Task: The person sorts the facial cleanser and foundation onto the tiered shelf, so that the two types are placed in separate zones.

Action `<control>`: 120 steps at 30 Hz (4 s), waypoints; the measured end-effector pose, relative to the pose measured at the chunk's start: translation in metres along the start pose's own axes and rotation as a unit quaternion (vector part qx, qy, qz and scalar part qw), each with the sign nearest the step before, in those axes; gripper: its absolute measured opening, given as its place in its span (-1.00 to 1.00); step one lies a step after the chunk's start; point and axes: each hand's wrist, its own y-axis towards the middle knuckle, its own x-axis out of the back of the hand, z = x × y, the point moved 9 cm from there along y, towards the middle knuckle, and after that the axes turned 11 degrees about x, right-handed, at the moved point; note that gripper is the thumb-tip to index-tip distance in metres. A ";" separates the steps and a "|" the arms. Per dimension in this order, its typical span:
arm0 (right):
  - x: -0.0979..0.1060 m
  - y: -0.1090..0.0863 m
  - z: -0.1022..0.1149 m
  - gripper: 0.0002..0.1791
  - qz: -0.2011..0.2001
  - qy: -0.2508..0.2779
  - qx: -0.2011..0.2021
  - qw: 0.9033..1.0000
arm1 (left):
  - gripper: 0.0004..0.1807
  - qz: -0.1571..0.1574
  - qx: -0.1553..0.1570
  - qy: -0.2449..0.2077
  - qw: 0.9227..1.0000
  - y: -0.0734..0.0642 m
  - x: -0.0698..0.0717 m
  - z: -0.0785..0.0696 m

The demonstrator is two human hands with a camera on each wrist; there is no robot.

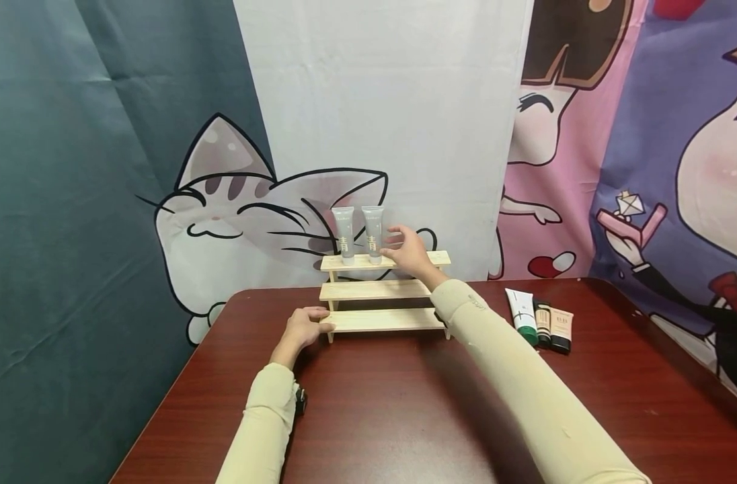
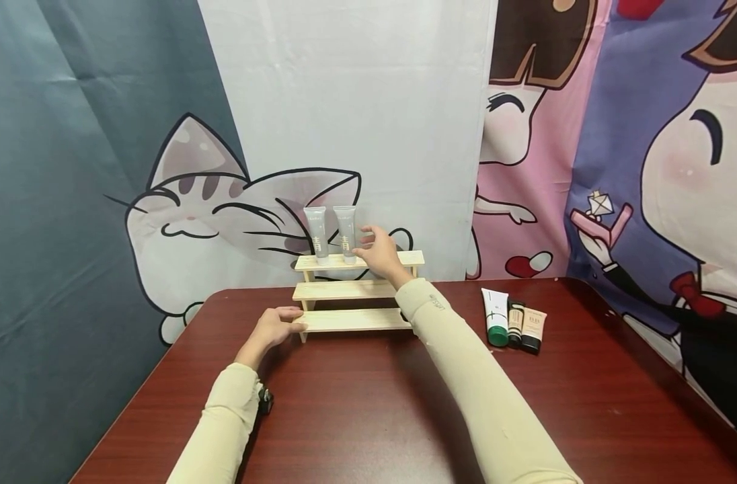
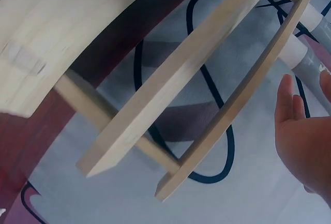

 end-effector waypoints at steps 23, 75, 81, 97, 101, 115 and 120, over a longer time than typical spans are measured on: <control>0.048 -0.052 -0.019 -0.43 0.017 -0.014 0.015 1.000 | -0.57 0.001 0.001 0.003 1.000 0.001 -0.002 -0.002; 0.188 -0.181 -0.078 -0.38 0.009 -0.184 -0.084 0.979 | -0.51 0.016 0.015 0.008 1.000 0.004 0.000 0.004; 0.192 -0.190 -0.085 -0.46 0.020 -0.177 -0.089 0.980 | -0.51 0.022 0.015 0.010 1.000 0.003 -0.002 0.004; 0.199 -0.198 -0.099 -0.50 0.021 -0.216 -0.082 0.973 | -0.51 0.021 0.024 -0.004 0.999 0.001 -0.001 0.005; 0.200 -0.199 -0.106 -0.48 0.020 -0.212 -0.099 0.972 | -0.52 0.021 0.021 0.003 1.000 0.001 -0.002 0.004; 0.199 -0.199 -0.115 -0.38 0.036 -0.220 -0.133 0.966 | -0.50 0.023 0.027 0.000 0.999 0.003 -0.002 0.007; 0.195 -0.194 -0.114 -0.36 0.047 -0.253 -0.122 0.959 | -0.50 0.027 0.029 0.001 0.999 0.004 -0.003 0.007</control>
